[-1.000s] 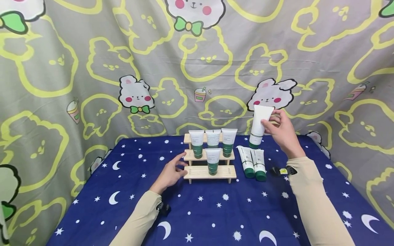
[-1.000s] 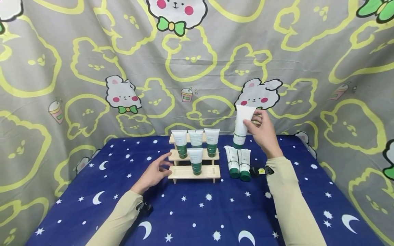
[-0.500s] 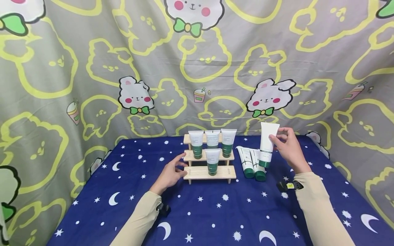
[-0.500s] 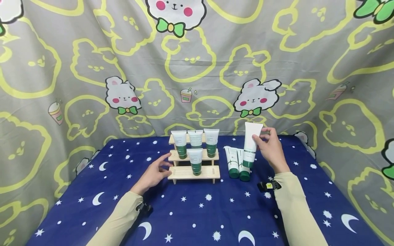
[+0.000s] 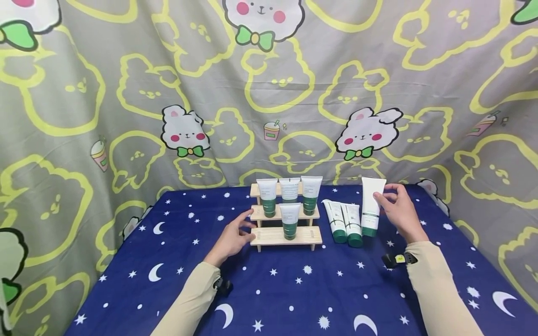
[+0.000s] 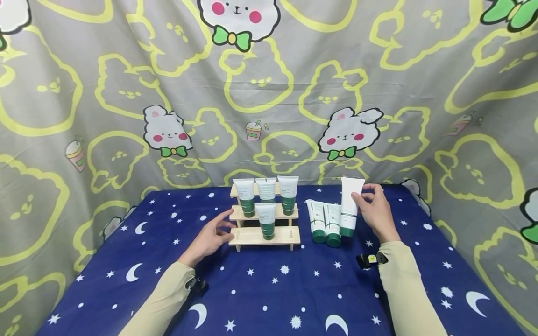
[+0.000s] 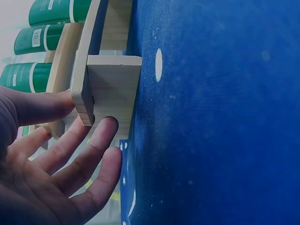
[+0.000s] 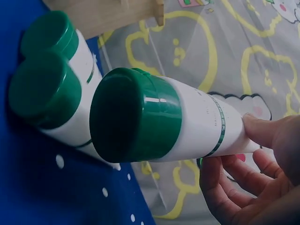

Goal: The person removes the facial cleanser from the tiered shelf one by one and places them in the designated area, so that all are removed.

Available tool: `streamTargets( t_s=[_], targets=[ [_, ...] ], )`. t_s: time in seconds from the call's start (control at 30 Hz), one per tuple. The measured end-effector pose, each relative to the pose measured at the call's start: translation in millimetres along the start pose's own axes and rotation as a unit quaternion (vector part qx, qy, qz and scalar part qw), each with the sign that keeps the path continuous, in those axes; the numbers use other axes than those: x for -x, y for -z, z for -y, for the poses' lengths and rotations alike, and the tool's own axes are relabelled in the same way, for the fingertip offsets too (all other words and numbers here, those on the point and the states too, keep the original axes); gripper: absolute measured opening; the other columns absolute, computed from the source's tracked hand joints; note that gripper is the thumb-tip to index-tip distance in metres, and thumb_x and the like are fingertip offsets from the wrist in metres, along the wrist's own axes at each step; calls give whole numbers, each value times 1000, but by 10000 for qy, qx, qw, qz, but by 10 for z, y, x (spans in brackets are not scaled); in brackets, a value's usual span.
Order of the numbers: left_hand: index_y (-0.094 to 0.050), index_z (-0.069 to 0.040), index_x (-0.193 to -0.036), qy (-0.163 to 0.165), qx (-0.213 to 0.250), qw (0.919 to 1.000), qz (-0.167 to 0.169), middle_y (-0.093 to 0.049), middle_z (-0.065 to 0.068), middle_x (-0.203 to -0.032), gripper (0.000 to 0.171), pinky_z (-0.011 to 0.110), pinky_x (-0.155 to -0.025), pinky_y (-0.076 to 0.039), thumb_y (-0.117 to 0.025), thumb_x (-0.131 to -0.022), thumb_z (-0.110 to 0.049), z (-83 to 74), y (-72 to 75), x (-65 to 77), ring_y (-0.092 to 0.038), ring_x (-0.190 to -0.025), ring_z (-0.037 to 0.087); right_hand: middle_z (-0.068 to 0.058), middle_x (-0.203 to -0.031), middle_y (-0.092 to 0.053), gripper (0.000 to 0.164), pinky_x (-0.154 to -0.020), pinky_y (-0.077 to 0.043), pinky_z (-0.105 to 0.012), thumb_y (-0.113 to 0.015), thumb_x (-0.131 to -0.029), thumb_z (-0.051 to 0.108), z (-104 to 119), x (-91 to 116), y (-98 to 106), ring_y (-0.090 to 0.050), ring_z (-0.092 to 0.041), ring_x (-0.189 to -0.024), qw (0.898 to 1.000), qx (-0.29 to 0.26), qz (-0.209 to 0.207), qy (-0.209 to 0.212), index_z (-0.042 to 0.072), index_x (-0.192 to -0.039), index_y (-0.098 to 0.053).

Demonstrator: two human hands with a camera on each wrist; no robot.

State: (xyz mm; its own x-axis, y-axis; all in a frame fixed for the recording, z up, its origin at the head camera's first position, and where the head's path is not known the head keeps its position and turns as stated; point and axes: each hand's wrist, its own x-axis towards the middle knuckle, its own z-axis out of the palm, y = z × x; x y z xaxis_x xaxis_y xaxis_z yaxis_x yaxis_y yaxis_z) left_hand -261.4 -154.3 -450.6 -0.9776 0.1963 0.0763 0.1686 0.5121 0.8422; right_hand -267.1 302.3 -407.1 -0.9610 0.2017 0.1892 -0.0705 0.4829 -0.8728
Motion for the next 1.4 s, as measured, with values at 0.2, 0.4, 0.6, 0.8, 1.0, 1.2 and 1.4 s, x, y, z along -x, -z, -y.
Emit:
streamTargets(
  t_s=[0.2, 0.4, 0.6, 0.8, 1.0, 1.2, 1.4],
  targets=[
    [-44, -16, -156, -52, 23, 10000, 8, -72, 15, -118, 75, 31, -65, -53, -73, -89, 3, -9, -7, 4, -67, -79, 19, -38, -133, -56, 64, -72, -60, -31, -55, -105, 37, -149, -9, 29, -57, 4, -81, 9999, 37, 29, -145, -6, -145, -29],
    [-44, -16, -156, -23, 10, 10000, -18, -71, 15, -118, 75, 30, -65, -53, -73, -89, 3, -18, -3, 16, -67, -78, 19, -39, -135, -54, 65, -79, -61, -43, -54, -106, 38, -284, -33, 14, -61, -3, -85, 9993, 141, 147, -301, -7, -146, -29],
    [-44, -16, -156, -7, 11, 10000, 0, -71, 15, -119, 74, 30, -65, -53, -73, -90, 2, -9, 1, 15, -67, -79, 20, -40, -135, -54, 65, -79, -61, -42, -52, -106, 36, -400, -44, 5, -63, -8, -85, 9984, 143, 218, -503, -8, -146, -28],
    [-44, -17, -156, -15, 8, 10000, -18, -72, 14, -118, 75, 30, -66, -53, -73, -90, 2, -26, 11, 0, -68, -80, 19, -40, -135, -54, 65, -73, -60, -32, -52, -107, 35, -459, -65, -16, -61, -1, -81, 9977, -51, 212, -645, -9, -146, -27],
    [-44, -16, -156, -23, 3, 10000, -23, -72, 14, -118, 75, 31, -65, -53, -73, -89, 3, -49, 21, -3, -67, -78, 19, -41, -140, -48, 68, -70, -60, -29, -51, -106, 37, -506, -71, -50, -58, -2, -84, 9948, -250, 412, -897, -10, -148, -24],
    [-44, -16, -156, -1, -51, 10000, -19, -72, 13, -117, 75, 31, -65, -53, -74, -90, 2, -42, 13, 4, -67, -78, 19, -41, -144, -44, 73, -70, -60, -27, -53, -105, 40, -561, -65, -82, -60, -6, -85, 9918, -207, 507, -1153, -10, -150, -24],
    [-44, -18, -156, 53, -106, 9999, -20, -72, 11, -118, 75, 31, -66, -53, -74, -90, 1, -31, 8, 20, -67, -80, 18, -42, -145, -42, 73, -69, -59, -26, -53, -105, 39, -591, -37, -103, -58, -2, -82, 9892, -236, 643, -1296, -12, -149, -24]
  ],
)
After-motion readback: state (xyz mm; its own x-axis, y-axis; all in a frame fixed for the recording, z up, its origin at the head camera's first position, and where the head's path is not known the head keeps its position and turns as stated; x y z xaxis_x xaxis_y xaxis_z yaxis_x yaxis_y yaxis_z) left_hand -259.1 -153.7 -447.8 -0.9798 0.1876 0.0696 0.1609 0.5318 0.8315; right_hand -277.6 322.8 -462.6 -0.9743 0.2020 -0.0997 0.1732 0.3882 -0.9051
